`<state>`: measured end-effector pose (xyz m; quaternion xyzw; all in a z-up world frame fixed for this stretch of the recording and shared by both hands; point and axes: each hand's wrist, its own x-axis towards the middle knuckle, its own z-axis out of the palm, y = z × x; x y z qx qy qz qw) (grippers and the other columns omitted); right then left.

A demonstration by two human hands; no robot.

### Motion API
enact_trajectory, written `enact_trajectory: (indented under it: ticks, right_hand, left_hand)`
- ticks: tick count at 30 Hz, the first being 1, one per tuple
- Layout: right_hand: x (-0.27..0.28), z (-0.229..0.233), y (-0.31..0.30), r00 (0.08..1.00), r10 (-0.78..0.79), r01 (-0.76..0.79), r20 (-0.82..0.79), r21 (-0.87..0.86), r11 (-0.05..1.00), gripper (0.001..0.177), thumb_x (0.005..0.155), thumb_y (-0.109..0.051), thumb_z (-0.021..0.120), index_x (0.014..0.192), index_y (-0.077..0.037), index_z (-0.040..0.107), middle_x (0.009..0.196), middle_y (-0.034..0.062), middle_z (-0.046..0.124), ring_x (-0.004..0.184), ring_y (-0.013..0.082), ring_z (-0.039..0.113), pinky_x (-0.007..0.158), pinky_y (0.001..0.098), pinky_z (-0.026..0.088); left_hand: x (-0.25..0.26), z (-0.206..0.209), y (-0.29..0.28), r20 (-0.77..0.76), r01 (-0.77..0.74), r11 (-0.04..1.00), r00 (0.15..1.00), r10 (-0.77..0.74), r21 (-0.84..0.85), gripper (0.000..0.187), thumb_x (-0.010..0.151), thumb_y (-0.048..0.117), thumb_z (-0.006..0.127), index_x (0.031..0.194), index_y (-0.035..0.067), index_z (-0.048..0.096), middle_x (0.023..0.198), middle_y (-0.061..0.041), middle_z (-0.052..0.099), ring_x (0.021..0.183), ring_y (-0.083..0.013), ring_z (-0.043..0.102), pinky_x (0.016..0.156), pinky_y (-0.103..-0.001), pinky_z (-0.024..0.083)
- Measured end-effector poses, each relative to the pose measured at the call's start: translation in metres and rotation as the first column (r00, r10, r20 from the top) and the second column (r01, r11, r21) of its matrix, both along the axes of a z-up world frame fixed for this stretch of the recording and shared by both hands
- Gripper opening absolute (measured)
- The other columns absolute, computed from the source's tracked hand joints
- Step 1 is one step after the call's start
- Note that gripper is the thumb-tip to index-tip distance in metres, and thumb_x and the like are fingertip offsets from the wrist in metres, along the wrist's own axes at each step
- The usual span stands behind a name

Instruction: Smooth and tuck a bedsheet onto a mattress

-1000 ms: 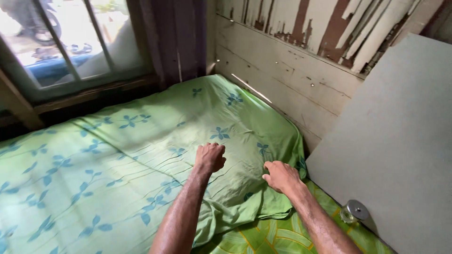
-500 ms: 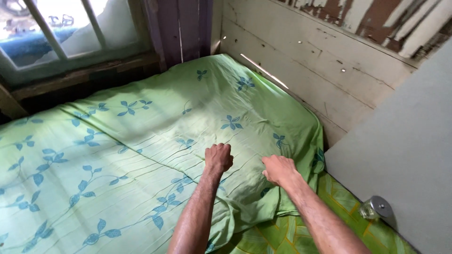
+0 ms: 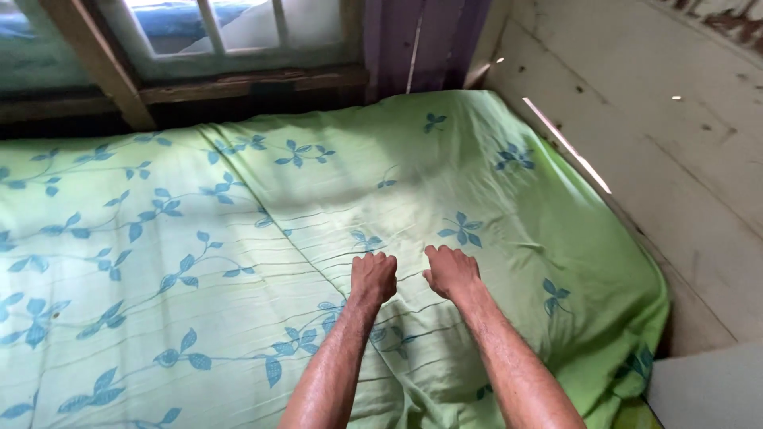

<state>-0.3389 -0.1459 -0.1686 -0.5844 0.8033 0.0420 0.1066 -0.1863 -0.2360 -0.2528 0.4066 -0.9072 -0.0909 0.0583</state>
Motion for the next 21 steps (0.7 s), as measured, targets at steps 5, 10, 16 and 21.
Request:
enact_trajectory:
  ticks: [5,10,16,21]
  right_hand:
    - [-0.016,-0.028,-0.023,0.992,0.125,-0.126,0.025,0.020,0.992,0.045,0.093,-0.037,0.070,0.128,-0.014,0.055,0.126,0.0105,0.062,0.118,0.0341,0.062,0.094,0.0546,0.053]
    - [-0.032,-0.047,-0.049,0.977,0.209,-0.211,0.042,0.075,0.975,0.046,0.094,-0.042,0.070,0.127,-0.014,0.057,0.131,0.0094,0.061,0.122,0.0332,0.061,0.096,0.0543,0.052]
    - [-0.030,-0.064,-0.033,0.982,0.153,-0.175,0.113,0.222,0.959,0.047,0.092,-0.049,0.073,0.118,-0.011,0.066,0.124,0.0122,0.070,0.118,0.0319,0.067,0.096,0.0494,0.057]
    - [-0.043,-0.135,-0.013,0.962,0.273,-0.264,0.033,-0.166,0.950,0.018,0.090,-0.028,0.074,0.100,-0.013,0.073,0.108,0.0070,0.071,0.109,0.0290,0.068,0.087,0.0499,0.056]
  left_hand:
    - [-0.005,-0.001,-0.011,0.061,-0.072,0.997,0.995,0.073,-0.019,0.011,0.084,0.016,0.070,0.095,0.013,0.073,0.100,-0.008,0.072,0.101,-0.0300,0.066,0.085,-0.050,0.050]
    - [-0.011,-0.018,-0.016,0.120,-0.185,0.981,0.974,0.190,-0.053,0.014,0.085,0.013,0.069,0.098,0.013,0.074,0.104,-0.008,0.072,0.104,-0.0285,0.066,0.085,-0.050,0.050]
    - [-0.022,-0.029,0.026,0.200,-0.267,0.962,0.947,0.251,0.056,0.029,0.085,0.030,0.076,0.108,0.012,0.072,0.114,-0.008,0.069,0.116,-0.0290,0.060,0.092,-0.050,0.047]
    - [-0.039,-0.069,0.074,0.094,-0.326,0.945,0.940,0.328,-0.036,0.048,0.084,0.040,0.078,0.117,0.005,0.068,0.118,-0.011,0.064,0.119,-0.0312,0.055,0.094,-0.052,0.045]
